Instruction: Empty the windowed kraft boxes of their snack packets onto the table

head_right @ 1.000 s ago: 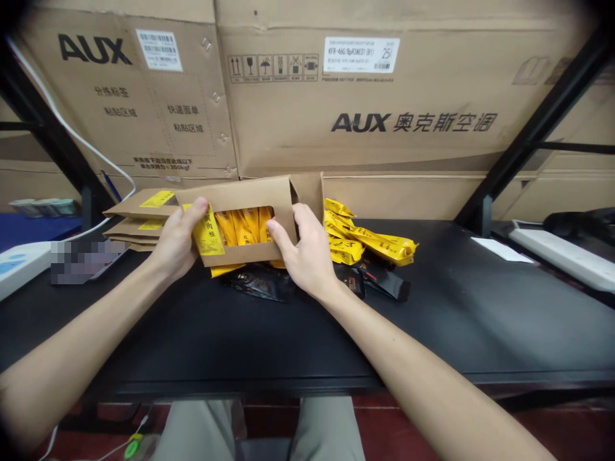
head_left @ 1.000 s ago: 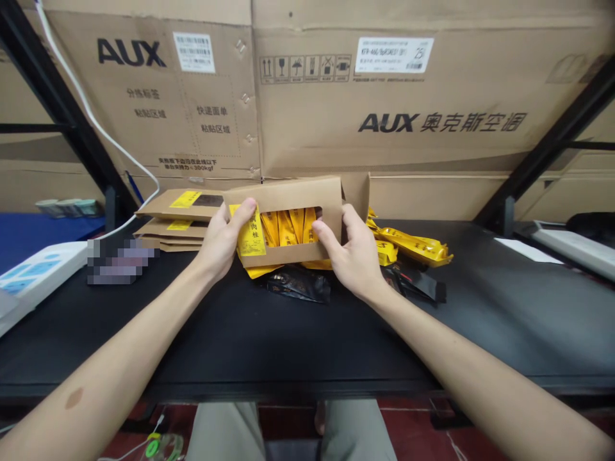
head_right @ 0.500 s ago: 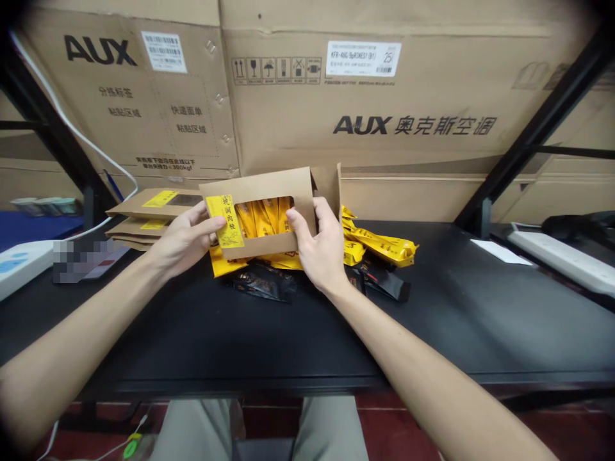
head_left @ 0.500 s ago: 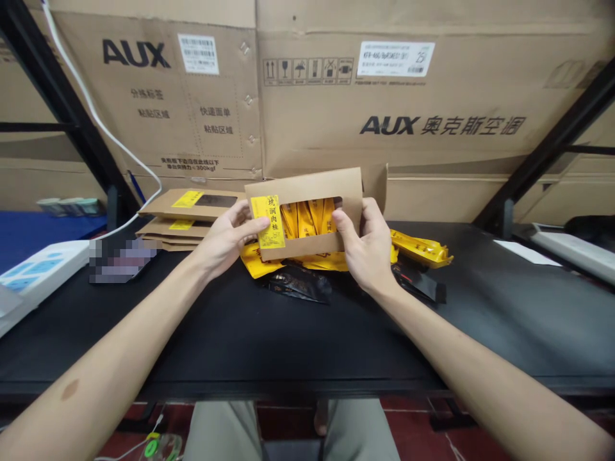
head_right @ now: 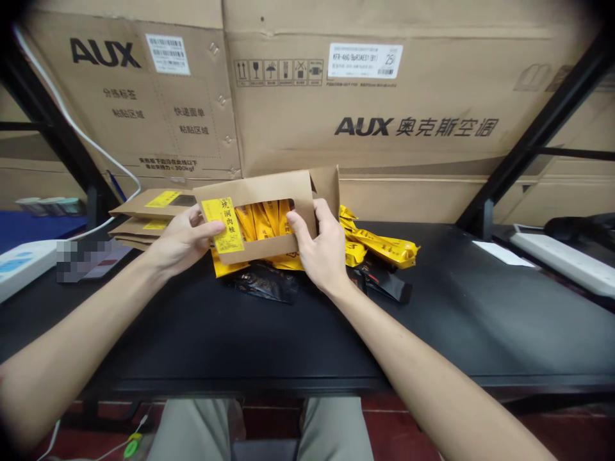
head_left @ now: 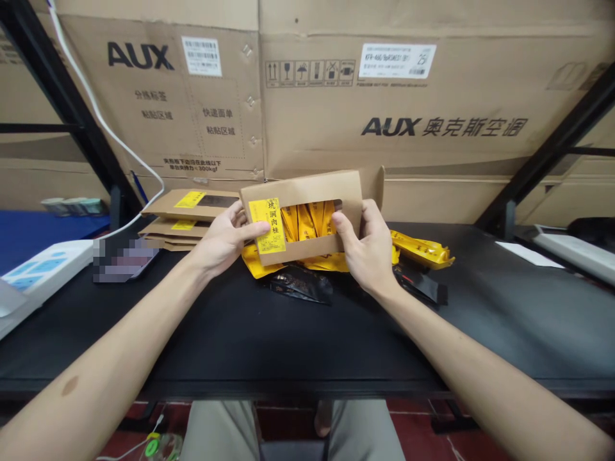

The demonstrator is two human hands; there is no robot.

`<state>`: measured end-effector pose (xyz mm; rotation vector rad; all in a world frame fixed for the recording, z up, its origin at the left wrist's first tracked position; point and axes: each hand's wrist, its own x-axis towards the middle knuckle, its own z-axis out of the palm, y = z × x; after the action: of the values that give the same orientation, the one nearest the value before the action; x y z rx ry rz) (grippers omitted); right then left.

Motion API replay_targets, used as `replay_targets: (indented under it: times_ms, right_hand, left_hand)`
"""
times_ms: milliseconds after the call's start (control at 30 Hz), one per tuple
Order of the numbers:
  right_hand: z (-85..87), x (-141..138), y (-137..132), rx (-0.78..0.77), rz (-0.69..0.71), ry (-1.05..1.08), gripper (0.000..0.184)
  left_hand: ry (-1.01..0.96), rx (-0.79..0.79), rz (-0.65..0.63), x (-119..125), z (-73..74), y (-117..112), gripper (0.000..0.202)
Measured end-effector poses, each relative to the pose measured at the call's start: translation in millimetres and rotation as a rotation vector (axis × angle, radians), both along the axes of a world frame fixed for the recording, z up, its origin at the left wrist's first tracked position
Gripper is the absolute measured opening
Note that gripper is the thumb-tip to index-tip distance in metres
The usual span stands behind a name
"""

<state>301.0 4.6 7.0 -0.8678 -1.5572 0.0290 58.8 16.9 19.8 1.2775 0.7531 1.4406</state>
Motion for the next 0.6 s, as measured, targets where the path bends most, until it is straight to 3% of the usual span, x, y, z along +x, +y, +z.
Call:
replay_targets:
  times_ms: [267,600]
  right_hand:
    - [-0.9,-0.3,0.7,0.015,-0.024,0.011,0.033]
    - [1.6,2.8,-0.5,0.076,-0.103,-0.011,0.029]
  left_hand:
    - [-0.016,0.028,0.051,2.0,-1.3,0.3,0.06]
    - [0.003,-0.005,0.011,-1.3,-0.4,2.0,0.042]
